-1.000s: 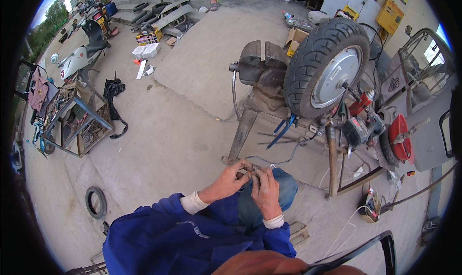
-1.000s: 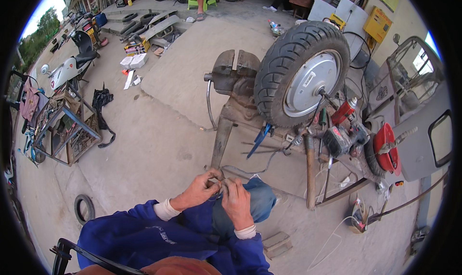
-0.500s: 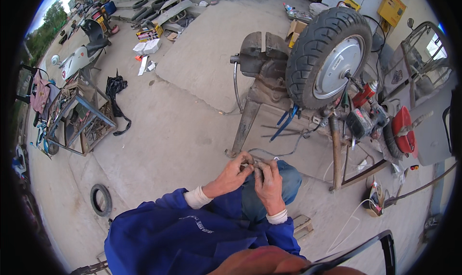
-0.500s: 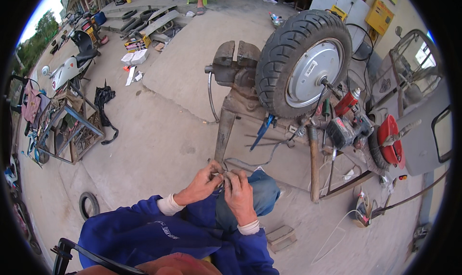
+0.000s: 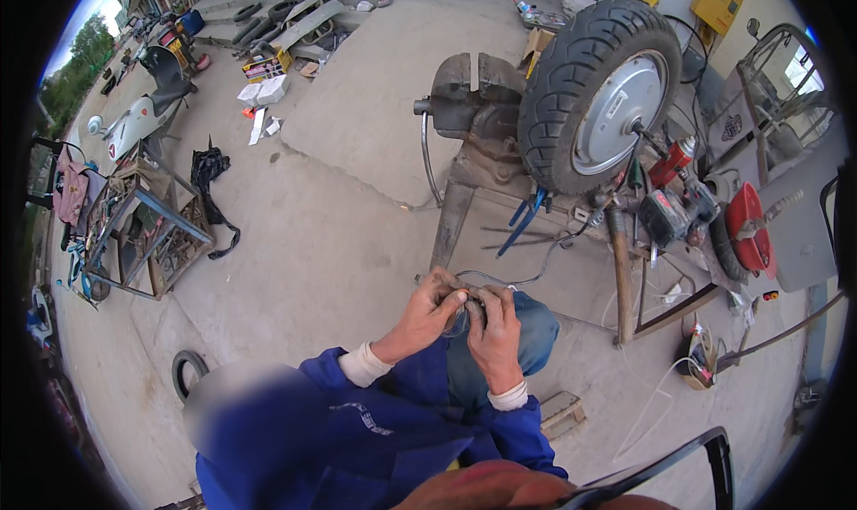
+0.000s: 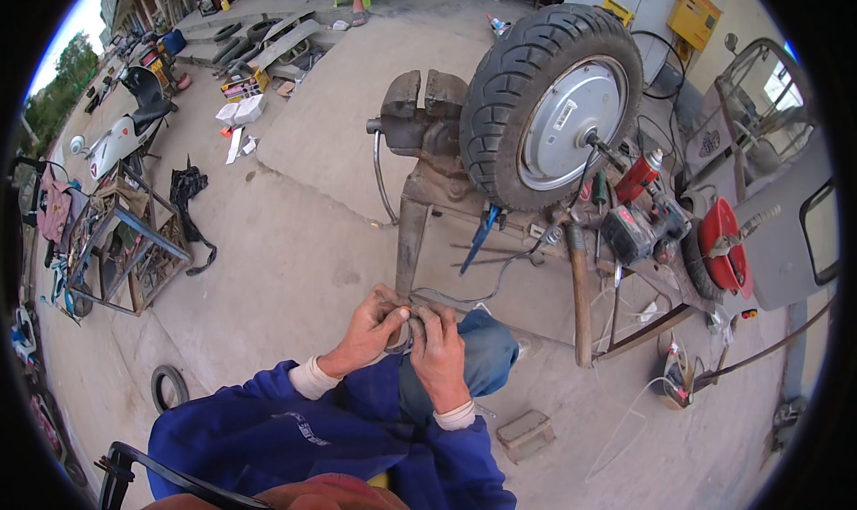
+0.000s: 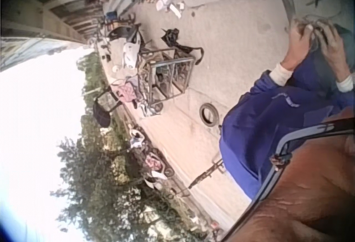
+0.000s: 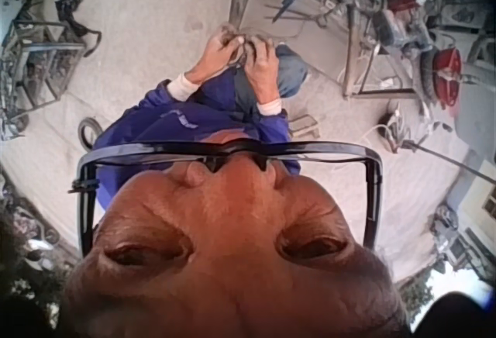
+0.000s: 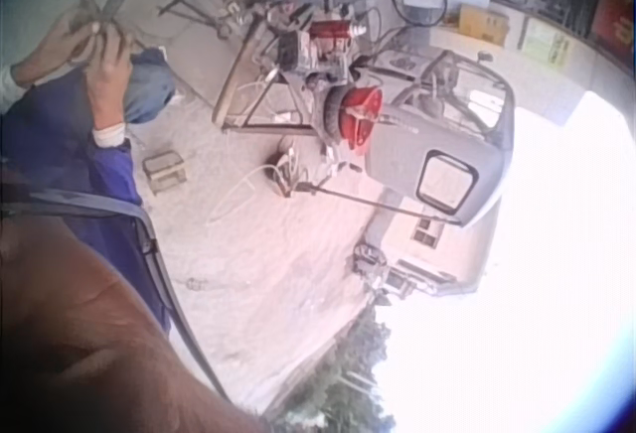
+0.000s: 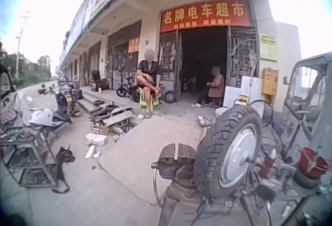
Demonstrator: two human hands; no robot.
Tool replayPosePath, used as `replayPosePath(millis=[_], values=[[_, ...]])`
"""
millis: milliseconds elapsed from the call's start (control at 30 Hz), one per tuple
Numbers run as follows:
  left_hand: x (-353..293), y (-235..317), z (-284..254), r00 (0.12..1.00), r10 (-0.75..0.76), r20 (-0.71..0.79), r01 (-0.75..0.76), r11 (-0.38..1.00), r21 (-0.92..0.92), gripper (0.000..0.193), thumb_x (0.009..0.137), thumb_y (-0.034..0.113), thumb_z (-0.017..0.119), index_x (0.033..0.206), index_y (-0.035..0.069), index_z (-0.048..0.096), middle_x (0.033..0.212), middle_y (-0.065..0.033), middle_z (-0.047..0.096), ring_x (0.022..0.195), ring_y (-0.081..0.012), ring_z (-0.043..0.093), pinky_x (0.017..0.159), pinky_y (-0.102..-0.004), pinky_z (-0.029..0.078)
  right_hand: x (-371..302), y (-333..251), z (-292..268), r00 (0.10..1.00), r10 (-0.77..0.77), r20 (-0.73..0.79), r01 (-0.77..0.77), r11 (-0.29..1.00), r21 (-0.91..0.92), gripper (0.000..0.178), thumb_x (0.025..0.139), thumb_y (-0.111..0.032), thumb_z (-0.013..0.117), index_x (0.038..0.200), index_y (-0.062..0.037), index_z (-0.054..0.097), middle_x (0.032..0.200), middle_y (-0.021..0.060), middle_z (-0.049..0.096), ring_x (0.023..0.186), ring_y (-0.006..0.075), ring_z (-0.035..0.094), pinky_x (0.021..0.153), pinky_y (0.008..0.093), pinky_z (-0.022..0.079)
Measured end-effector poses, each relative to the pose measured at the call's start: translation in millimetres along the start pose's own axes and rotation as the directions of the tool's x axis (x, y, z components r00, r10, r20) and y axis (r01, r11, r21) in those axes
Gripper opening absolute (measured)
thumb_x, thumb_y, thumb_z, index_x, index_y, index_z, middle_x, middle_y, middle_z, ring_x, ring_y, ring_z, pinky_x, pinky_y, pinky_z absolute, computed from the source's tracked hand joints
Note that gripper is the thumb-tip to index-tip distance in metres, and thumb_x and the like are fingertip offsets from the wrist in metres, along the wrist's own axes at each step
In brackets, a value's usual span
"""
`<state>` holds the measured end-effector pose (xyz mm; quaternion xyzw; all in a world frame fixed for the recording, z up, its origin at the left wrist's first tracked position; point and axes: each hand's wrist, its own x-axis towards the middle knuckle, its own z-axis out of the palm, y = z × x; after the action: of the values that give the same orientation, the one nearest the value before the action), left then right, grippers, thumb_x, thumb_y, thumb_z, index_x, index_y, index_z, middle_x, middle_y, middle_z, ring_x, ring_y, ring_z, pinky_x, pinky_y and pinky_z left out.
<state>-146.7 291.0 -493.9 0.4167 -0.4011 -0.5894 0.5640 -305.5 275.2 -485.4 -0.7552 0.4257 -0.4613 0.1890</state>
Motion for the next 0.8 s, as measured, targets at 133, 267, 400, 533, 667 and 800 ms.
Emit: replayPosePath(millis=[133,267,400,533,667,800], values=[[3,5,8,0.999,0.048,-0.023,-0.048,0.999,0.020,0.017,0.111,0.011,0.065,0.113,0.005,0.049,0.079,-0.0002,0.056,0.059,-0.0040,0.048,0.051,-0.0229,0.037,5,1,1,0.997,-0.017,-0.071,0.016,1.000,-0.007,0.021,0.093,0.002,0.076,0.113,-0.0018,0.068,0.110,0.0170,0.068,0.089,0.0358,0.072,0.072,0.0419,0.059],[6,-2,8,0.988,0.153,-0.021,-0.149,0.979,0.138,0.018,0.111,0.013,0.065,0.109,0.005,0.050,0.076,0.0006,0.055,0.059,-0.0033,0.049,0.052,-0.0223,0.038,6,-3,-2,0.996,-0.004,-0.084,0.005,1.000,0.005,0.019,0.093,0.003,0.076,0.110,-0.0017,0.068,0.106,0.0168,0.068,0.085,0.0359,0.072,0.070,0.0415,0.059],[2,1,12,0.988,0.152,-0.040,-0.148,0.985,0.094,0.019,0.111,0.015,0.066,0.108,0.004,0.050,0.072,0.0020,0.054,0.057,-0.0031,0.048,0.051,-0.0227,0.038,6,-4,-6,0.996,-0.036,-0.085,0.034,0.999,-0.020,0.018,0.092,0.004,0.076,0.108,-0.0012,0.068,0.105,0.0162,0.069,0.084,0.0354,0.071,0.070,0.0412,0.059],[0,-6,7,0.975,0.217,-0.044,-0.203,0.956,0.214,0.021,0.111,0.017,0.066,0.106,0.005,0.051,0.071,0.0018,0.054,0.060,-0.0038,0.047,0.052,-0.0240,0.038,6,-5,-3,0.994,-0.043,-0.097,0.042,0.999,-0.019,0.019,0.092,0.004,0.076,0.108,-0.0010,0.067,0.104,0.0159,0.069,0.084,0.0358,0.071,0.070,0.0412,0.058],[1,-11,7,0.956,0.290,-0.032,-0.266,0.913,0.309,0.020,0.112,0.018,0.066,0.107,0.004,0.052,0.069,0.0014,0.056,0.057,-0.0037,0.046,0.050,-0.0238,0.037,8,-9,-6,0.992,-0.043,-0.119,0.041,0.999,-0.016,0.020,0.092,0.005,0.075,0.109,-0.0005,0.065,0.103,0.0169,0.069,0.083,0.0368,0.071,0.070,0.0418,0.058],[1,-9,5,0.969,0.246,-0.024,-0.226,0.920,0.320,0.020,0.111,0.019,0.067,0.110,0.003,0.054,0.074,-0.0010,0.059,0.063,-0.0062,0.052,0.055,-0.0268,0.042,9,-8,-5,0.990,-0.042,-0.133,0.040,0.999,-0.021,0.022,0.092,0.005,0.076,0.110,-0.0004,0.064,0.101,0.0168,0.069,0.083,0.0372,0.071,0.069,0.0419,0.058]])
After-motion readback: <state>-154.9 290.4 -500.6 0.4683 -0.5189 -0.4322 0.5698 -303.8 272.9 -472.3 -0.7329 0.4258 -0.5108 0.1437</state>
